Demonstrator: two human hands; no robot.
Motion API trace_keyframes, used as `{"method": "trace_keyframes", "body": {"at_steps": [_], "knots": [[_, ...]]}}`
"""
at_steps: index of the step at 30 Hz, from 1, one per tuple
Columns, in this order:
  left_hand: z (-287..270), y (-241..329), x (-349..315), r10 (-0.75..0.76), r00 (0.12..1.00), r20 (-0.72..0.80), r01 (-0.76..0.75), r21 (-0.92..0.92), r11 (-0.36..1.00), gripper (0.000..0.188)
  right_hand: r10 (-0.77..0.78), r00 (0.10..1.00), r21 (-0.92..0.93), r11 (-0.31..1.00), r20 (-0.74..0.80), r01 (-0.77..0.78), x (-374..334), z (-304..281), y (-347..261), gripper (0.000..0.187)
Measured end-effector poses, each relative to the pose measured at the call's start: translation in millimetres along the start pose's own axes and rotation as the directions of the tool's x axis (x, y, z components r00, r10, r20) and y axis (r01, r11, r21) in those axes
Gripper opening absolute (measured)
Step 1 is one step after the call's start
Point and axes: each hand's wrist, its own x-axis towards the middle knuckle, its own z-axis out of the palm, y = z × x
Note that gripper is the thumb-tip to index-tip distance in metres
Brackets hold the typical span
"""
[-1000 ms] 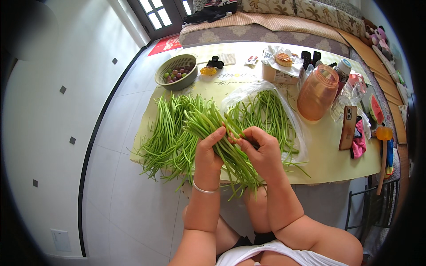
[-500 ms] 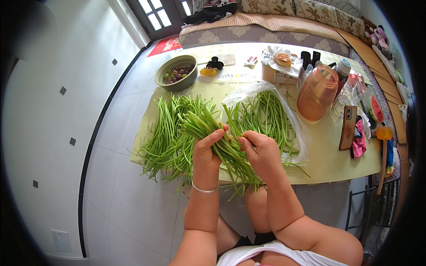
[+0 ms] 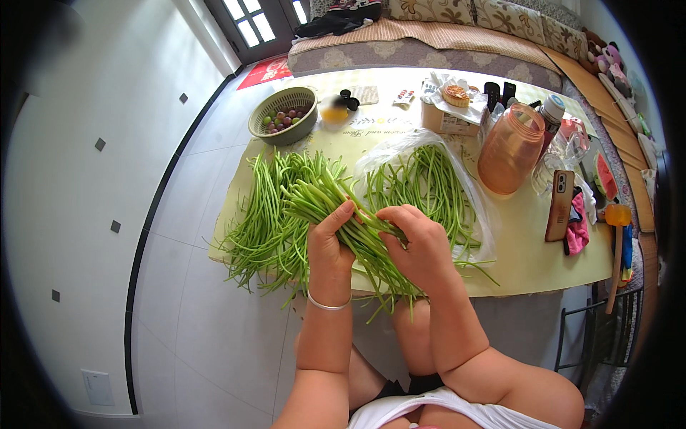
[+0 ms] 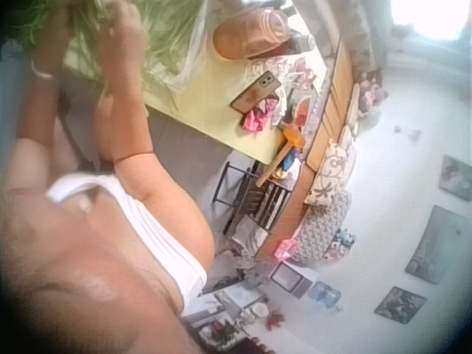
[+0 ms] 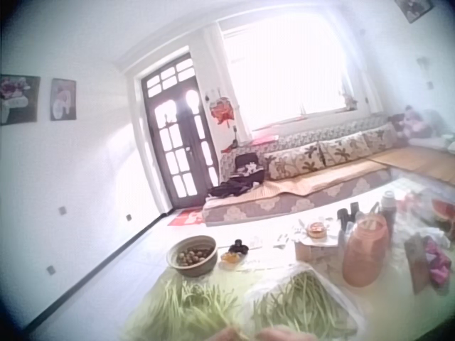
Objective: The person sits on the floor and snaps the ends off long green vegetables by hand. They hold a bundle of the vegetables in their left hand and use their right hand to break off the tips, placing the trimmed pieces onto a pile on the table.
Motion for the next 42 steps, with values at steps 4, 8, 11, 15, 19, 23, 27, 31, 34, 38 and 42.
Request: {"method": "trace_keyframes", "body": {"at_steps": [4,8,11,15,19,23,27,31,34,38,42], "knots": [[5.2,3.8,-2.8,-0.006,1.000,-0.001,0.006,-0.031,0.999,0.017,0.030,0.999,0.030,0.999,-0.026,-0.029,0.3,1.3,0.0,0.016],[3.1,4.2,-1.4,0.003,0.999,0.047,0.000,-0.058,0.998,0.017,0.057,0.998,0.083,0.995,-0.003,-0.056,-0.6,2.1,0.8,0.013],[-16.8,3.9,5.1,-0.010,0.986,0.169,0.027,-0.094,0.995,0.024,0.068,0.997,0.106,0.992,0.049,-0.072,-0.9,3.0,-0.6,0.013],[-6.9,5.9,0.1,-0.099,0.973,0.211,0.116,-0.073,0.991,0.026,0.052,0.997,0.114,0.992,0.048,-0.058,-0.3,2.8,-0.9,0.013],[-6.9,4.7,0.3,-0.140,0.965,0.224,0.150,-0.027,0.988,0.026,0.036,0.999,0.102,0.994,0.038,-0.040,-0.5,5.8,-0.7,0.012],[2.1,3.5,-4.8,-0.095,0.972,0.216,0.104,-0.030,0.994,0.018,0.030,0.999,0.106,0.994,0.024,-0.033,-0.3,7.7,1.3,0.011],[5.4,5.0,-7.6,-0.070,0.961,0.266,0.071,0.007,0.997,0.016,0.068,0.997,0.132,0.988,0.049,-0.074,-2.1,10.5,6.4,0.012],[3.1,4.4,-7.5,-0.002,0.966,0.260,0.000,0.007,1.000,0.019,-0.011,1.000,0.255,0.967,-0.009,0.013,1.4,9.6,13.1,0.045],[4.7,6.4,-9.3,0.066,0.973,0.223,-0.046,-0.093,0.995,0.014,-0.076,0.996,0.243,0.968,0.056,0.060,2.3,9.1,9.5,0.079],[7.5,9.5,-14.5,0.098,0.978,0.186,-0.060,-0.201,0.978,0.013,0.019,0.949,0.176,0.981,0.314,-0.078,1.8,8.4,-1.6,0.091],[11.1,7.4,-18.1,0.117,0.970,0.215,-0.096,-0.107,0.990,0.025,0.091,0.949,0.156,0.977,0.302,-0.144,-0.8,9.8,-1.8,0.067]]}}
